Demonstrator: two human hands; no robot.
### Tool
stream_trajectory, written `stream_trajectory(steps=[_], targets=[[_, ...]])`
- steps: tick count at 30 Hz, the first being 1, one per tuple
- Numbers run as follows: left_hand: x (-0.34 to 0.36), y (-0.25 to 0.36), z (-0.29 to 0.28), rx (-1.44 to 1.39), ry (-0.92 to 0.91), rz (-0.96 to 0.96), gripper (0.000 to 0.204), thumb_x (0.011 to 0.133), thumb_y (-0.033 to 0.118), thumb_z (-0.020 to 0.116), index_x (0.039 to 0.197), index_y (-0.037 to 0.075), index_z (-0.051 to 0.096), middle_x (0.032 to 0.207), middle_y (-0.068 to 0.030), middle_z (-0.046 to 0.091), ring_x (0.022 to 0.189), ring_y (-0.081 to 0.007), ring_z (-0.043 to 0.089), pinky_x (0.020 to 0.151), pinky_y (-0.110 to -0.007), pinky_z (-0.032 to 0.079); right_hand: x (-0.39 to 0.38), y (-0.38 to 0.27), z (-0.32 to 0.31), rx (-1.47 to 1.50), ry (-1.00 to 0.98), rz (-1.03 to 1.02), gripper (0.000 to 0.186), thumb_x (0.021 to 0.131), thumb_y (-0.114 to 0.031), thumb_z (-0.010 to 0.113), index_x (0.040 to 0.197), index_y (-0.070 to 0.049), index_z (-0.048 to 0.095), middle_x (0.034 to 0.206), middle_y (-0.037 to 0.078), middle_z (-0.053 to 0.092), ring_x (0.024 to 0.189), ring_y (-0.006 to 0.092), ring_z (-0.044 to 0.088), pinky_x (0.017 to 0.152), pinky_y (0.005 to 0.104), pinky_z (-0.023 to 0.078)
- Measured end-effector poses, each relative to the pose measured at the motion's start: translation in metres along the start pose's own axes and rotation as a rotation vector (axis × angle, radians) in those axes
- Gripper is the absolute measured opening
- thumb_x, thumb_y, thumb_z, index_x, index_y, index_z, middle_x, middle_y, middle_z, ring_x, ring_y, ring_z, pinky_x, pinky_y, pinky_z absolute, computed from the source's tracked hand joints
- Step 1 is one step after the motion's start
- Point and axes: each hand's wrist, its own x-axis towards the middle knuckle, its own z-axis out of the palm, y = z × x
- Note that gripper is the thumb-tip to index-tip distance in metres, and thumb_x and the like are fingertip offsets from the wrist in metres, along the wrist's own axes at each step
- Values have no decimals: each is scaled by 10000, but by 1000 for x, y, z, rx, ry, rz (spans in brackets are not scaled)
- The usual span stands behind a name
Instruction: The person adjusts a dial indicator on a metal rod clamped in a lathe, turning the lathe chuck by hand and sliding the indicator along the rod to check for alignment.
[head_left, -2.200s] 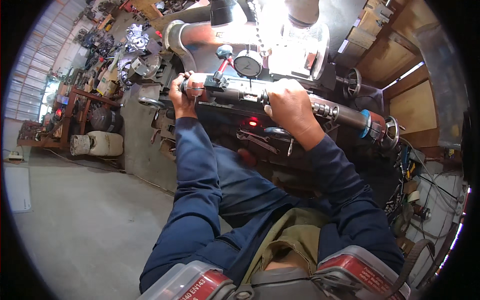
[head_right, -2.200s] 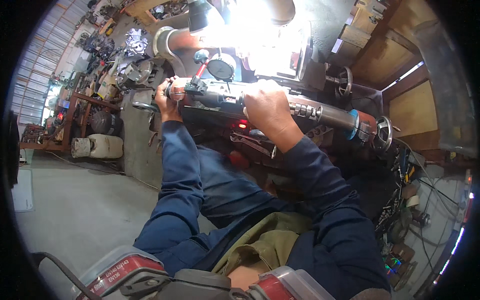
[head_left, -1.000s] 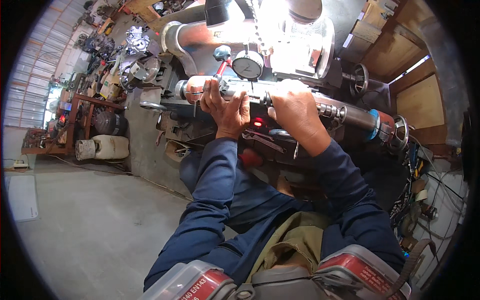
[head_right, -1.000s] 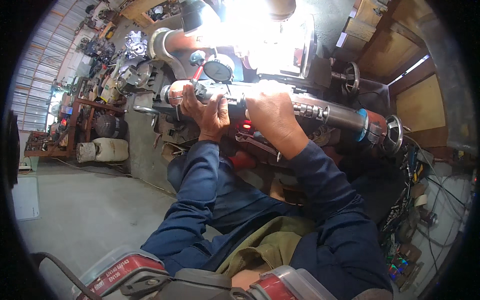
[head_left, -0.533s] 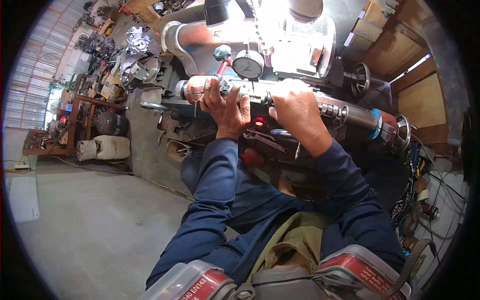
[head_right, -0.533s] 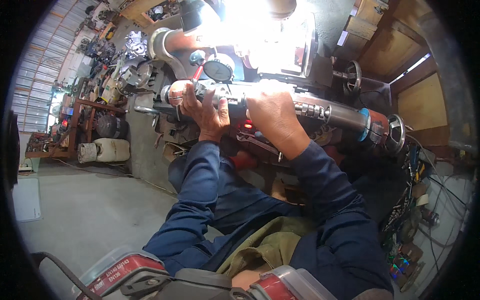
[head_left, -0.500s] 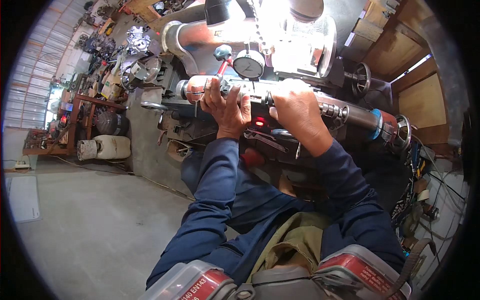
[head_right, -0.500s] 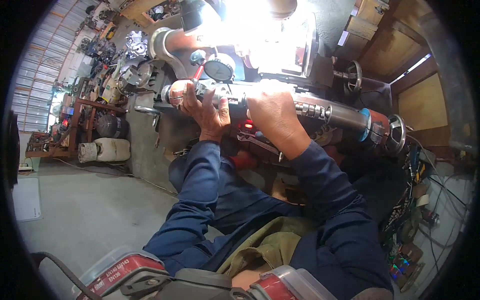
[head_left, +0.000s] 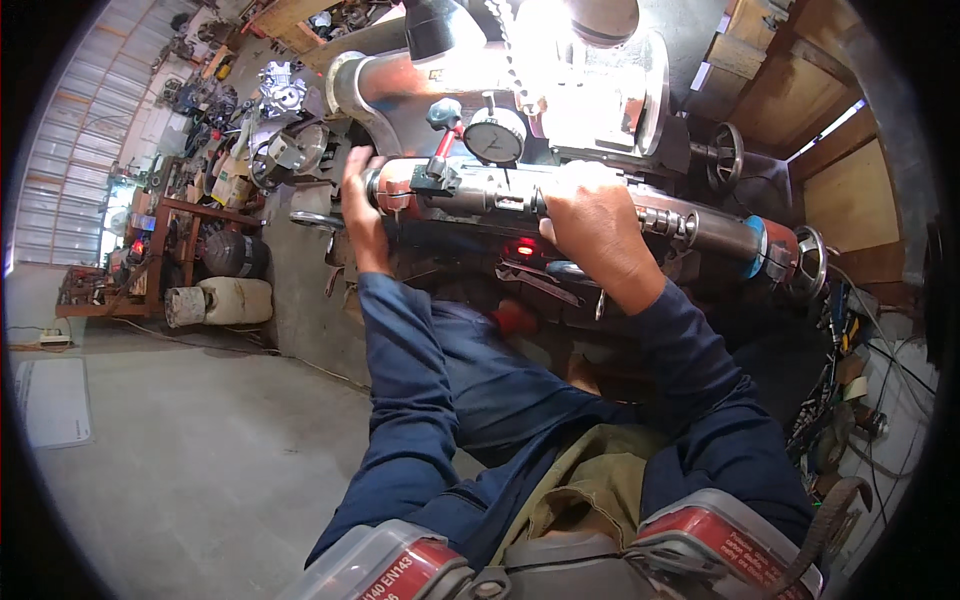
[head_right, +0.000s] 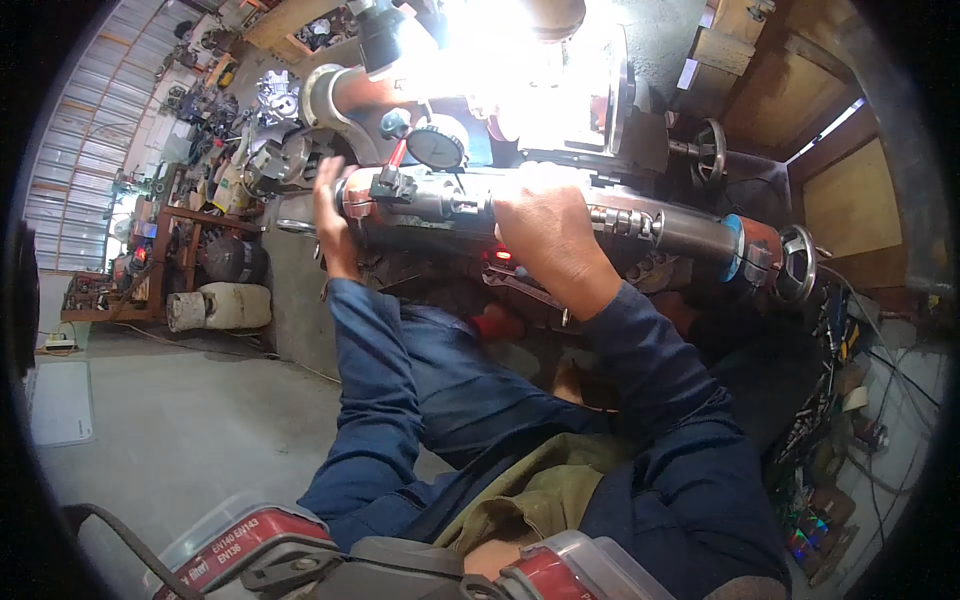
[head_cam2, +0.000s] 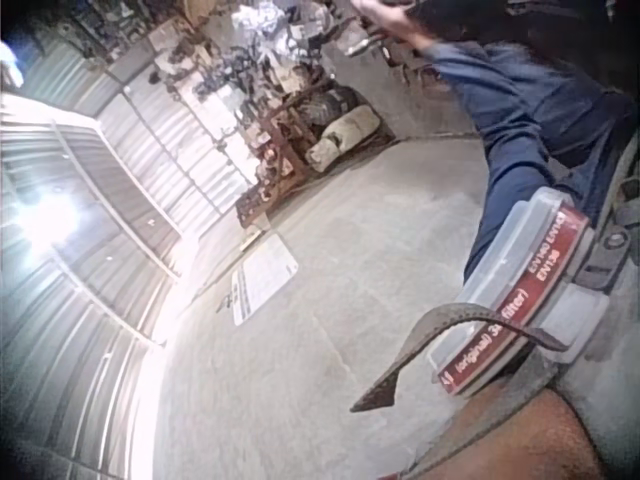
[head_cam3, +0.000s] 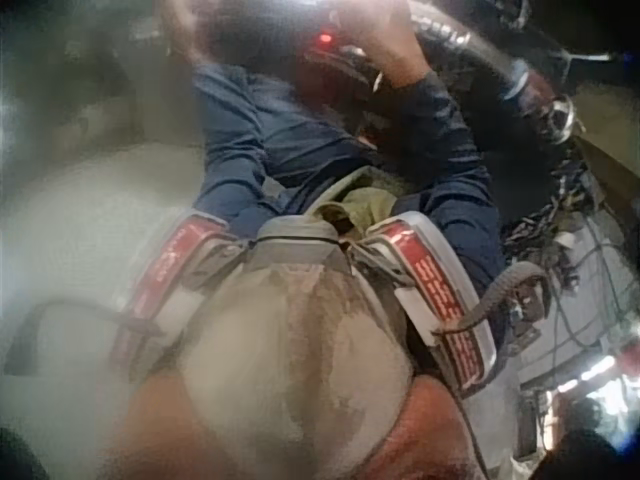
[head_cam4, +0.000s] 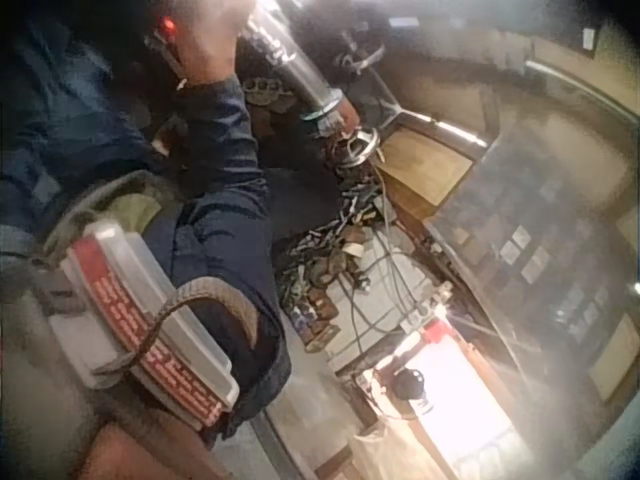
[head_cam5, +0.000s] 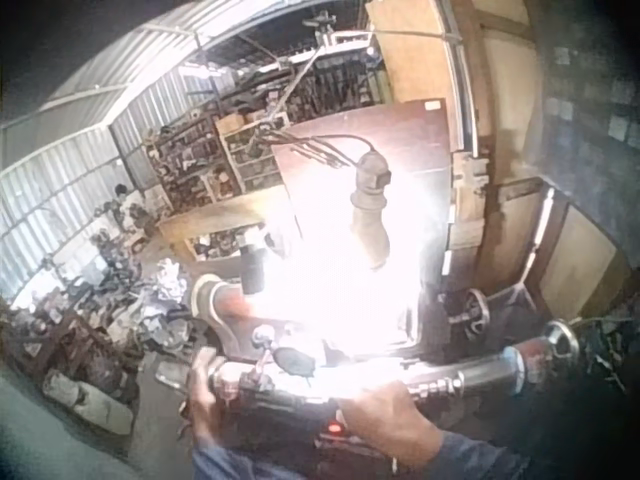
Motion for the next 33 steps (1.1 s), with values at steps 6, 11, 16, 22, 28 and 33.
stream_trajectory(steps=[6, 11, 16, 22, 28, 33], targets=[[42, -6, -3, 163, -378, -110, 354, 964, 223, 442, 815, -24, 648, 792, -62, 668, 737, -149, 603, 691, -305, 476, -1, -1, -12, 35, -73, 51, 182, 676, -119, 701, 839, -37, 700, 853, 164, 672, 858, 310, 651, 740, 402, 527], [23, -8, 1, -687, -445, -429, 286, 871, 212, 528, 1041, -3, 610, 1070, -95, 643, 924, -236, 590, 869, -381, 475, -43, 22, -68, 345, 291, -6, 484, 796, -162, 693, 1245, -23, 576, 1241, 184, 584, 1176, 333, 551, 1018, 393, 417], [5, -56, 22, -1621, -214, -247, 430, 782, 182, 617, 1173, 20, 542, 1172, -112, 568, 1122, -247, 535, 980, -478, 448, -107, 76, -125, 247, 585, 327, 368, 855, -104, 653, 1213, -29, 617, 1166, 124, 651, 1074, 249, 618, 932, 348, 464], [26, 5, 14, -942, 27, -818, 159, 742, 95, 632, 889, 43, 597, 829, -40, 614, 750, -208, 638, 711, -336, 543, -207, 207, -135, 34, 573, 725, 422, 951, -290, 602, 1289, -39, 580, 1271, 139, 612, 1135, 242, 596, 949, 339, 455], [23, 4, 7, -927, -42, -820, 152, 822, 167, 602, 891, 34, 582, 921, -110, 653, 830, -236, 661, 662, -373, 584, -251, 277, -98, 436, 561, 723, 376, 976, -320, 577, 1250, -64, 608, 1204, 98, 631, 1091, 189, 590, 922, 302, 458], [23, -10, 9, -1031, 253, -829, 252, 869, 224, 553, 980, -3, 553, 950, -166, 663, 842, -295, 662, 698, -405, 592, -247, 292, -98, 454, 508, 838, 285, 996, -260, 549, 1160, -45, 638, 1077, 53, 652, 998, 151, 600, 891, 285, 468]])
